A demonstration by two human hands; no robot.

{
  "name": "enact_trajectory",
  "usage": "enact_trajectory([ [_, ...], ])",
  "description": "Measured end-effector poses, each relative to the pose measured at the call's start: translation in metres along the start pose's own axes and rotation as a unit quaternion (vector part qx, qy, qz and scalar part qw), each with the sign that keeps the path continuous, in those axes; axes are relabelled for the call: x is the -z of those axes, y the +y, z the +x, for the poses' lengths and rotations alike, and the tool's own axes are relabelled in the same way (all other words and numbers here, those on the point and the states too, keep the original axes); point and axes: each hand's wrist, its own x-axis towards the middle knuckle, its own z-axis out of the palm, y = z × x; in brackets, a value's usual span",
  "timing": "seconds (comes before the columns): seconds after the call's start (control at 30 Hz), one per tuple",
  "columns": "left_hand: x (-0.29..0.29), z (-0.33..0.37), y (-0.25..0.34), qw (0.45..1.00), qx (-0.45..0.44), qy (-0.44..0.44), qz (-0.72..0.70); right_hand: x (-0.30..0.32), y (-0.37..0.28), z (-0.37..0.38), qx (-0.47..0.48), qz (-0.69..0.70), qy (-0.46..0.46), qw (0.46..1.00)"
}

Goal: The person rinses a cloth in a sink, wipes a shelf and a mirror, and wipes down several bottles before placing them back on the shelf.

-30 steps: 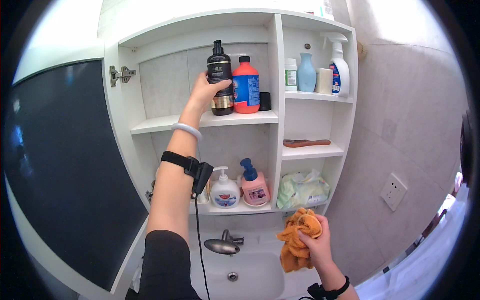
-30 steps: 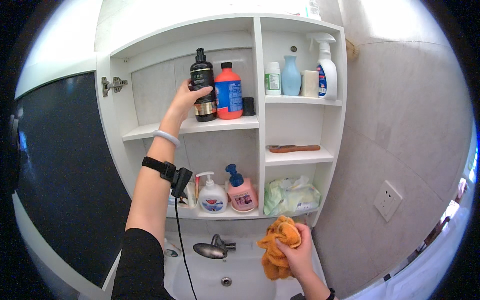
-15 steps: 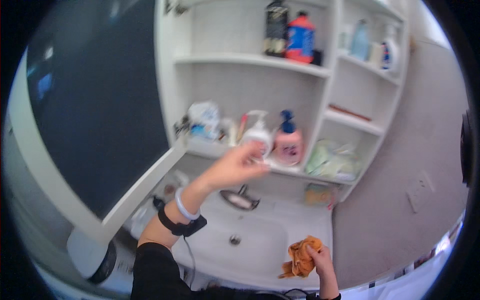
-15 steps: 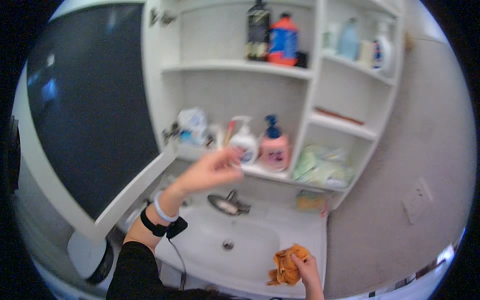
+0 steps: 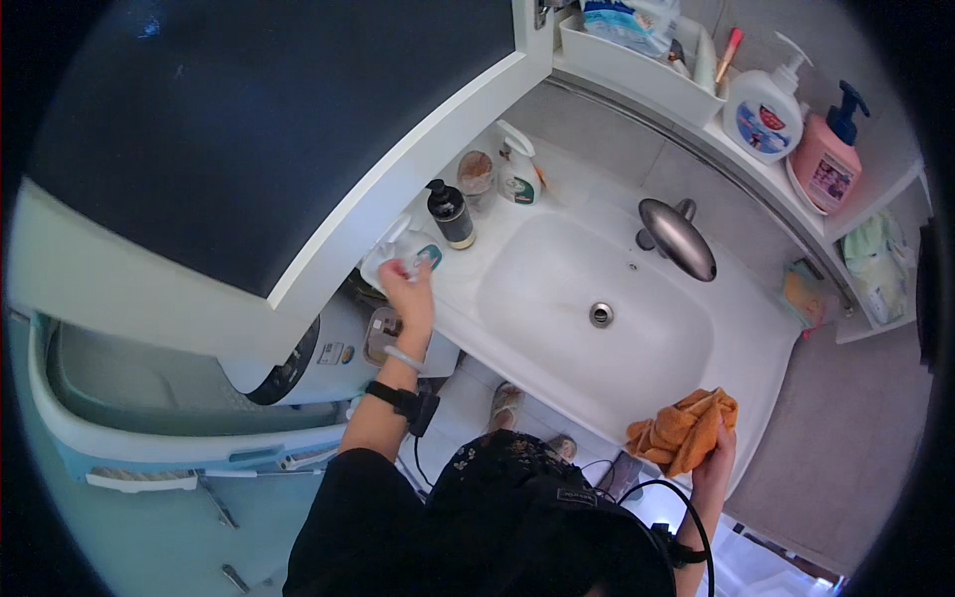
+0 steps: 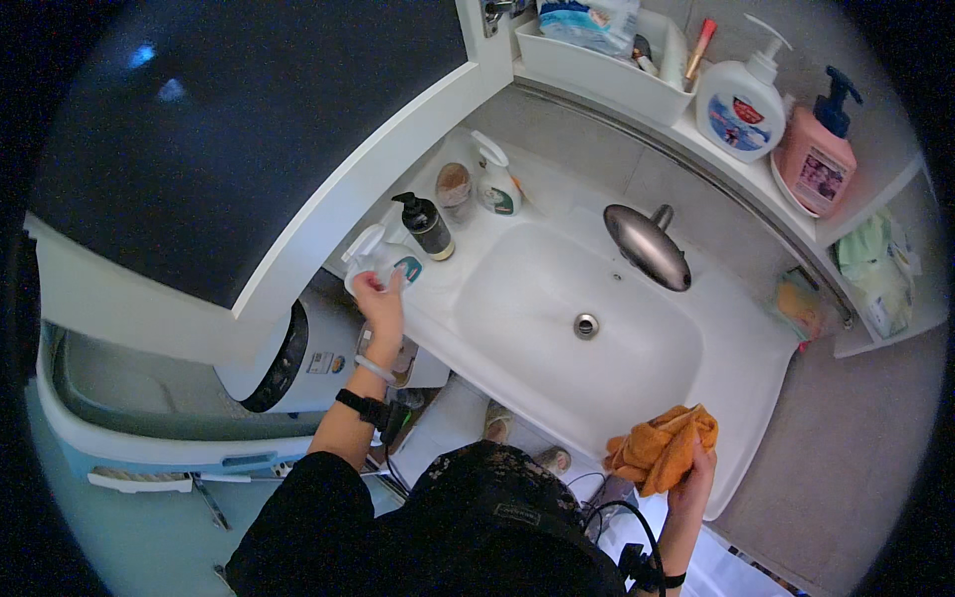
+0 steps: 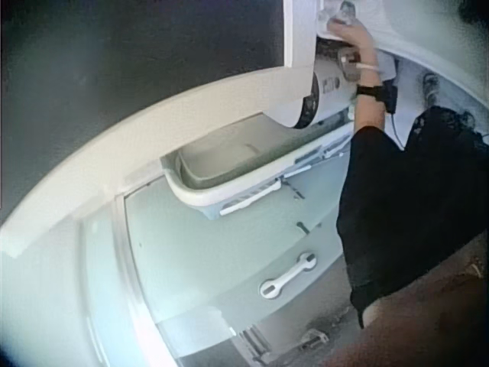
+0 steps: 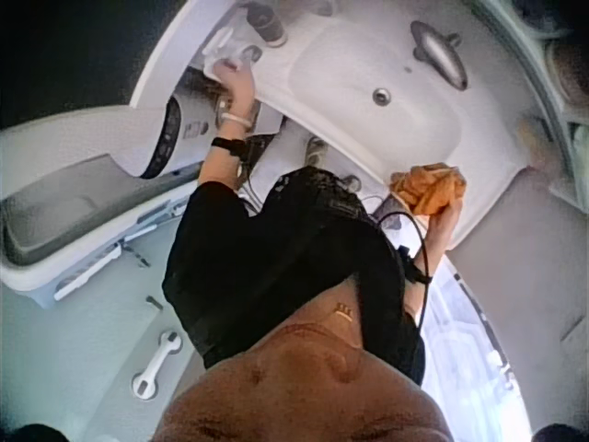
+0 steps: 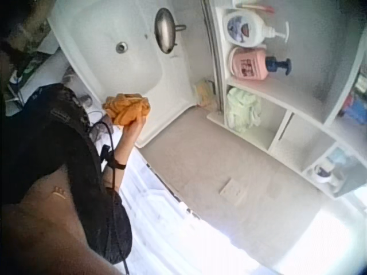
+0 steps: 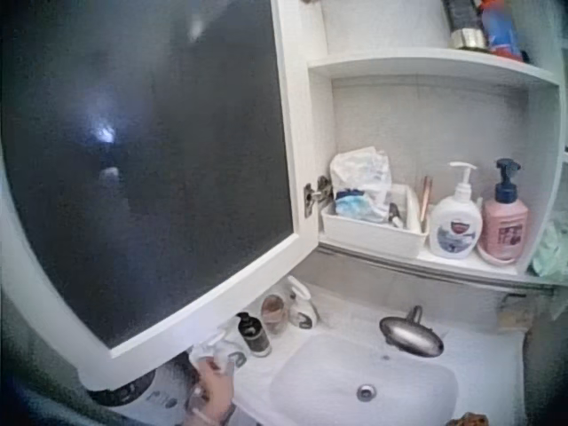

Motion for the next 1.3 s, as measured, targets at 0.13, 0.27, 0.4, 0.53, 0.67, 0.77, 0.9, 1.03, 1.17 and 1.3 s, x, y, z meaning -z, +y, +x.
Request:
enact_trajectory([
  [0.13,-0.045,-0.002,0.011,0.979,-0.183,-0.077,-0.037,-0.018,0.005,0.001,-0.011,-0.015,-0.012,1.000],
  [0.27,-0.106,0.027,0.017,0.982,-0.179,0.054,0.040,-0.041,0.007,0.002,-0.020,-0.010,0.007,1.000],
  [0.4,-0.126,0.041,0.016,0.993,-0.035,0.099,-0.057,-0.061,0.009,-0.005,-0.016,-0.017,0.016,1.000],
  [0.53,-0.100,-0.002,0.046,0.978,-0.042,-0.030,-0.200,-0.061,0.007,-0.019,-0.017,0.015,0.012,1.000],
  [0.67,-0.036,-0.076,0.113,0.923,-0.083,-0.314,-0.207,-0.082,-0.007,-0.022,-0.022,-0.028,-0.100,0.994],
  [0.77,-0.005,-0.141,0.165,0.867,-0.093,-0.449,-0.196,-0.125,-0.021,-0.009,0.117,-0.200,-0.279,0.932],
  [0.9,-0.011,-0.210,0.196,0.842,-0.234,-0.450,-0.186,-0.147,-0.025,0.005,0.375,-0.299,-0.024,0.877],
  [1.03,0.003,-0.247,0.227,0.802,-0.224,-0.539,-0.129,-0.072,-0.051,-0.002,0.201,-0.086,-0.130,0.967],
  [1.17,0.001,-0.268,0.255,0.530,-0.032,-0.797,-0.288,-0.018,-0.083,-0.010,0.118,0.140,-0.244,0.952],
  [1.3,-0.011,-0.294,0.264,0.385,0.083,-0.861,-0.322,0.004,-0.105,-0.019,0.113,0.165,-0.259,0.945],
])
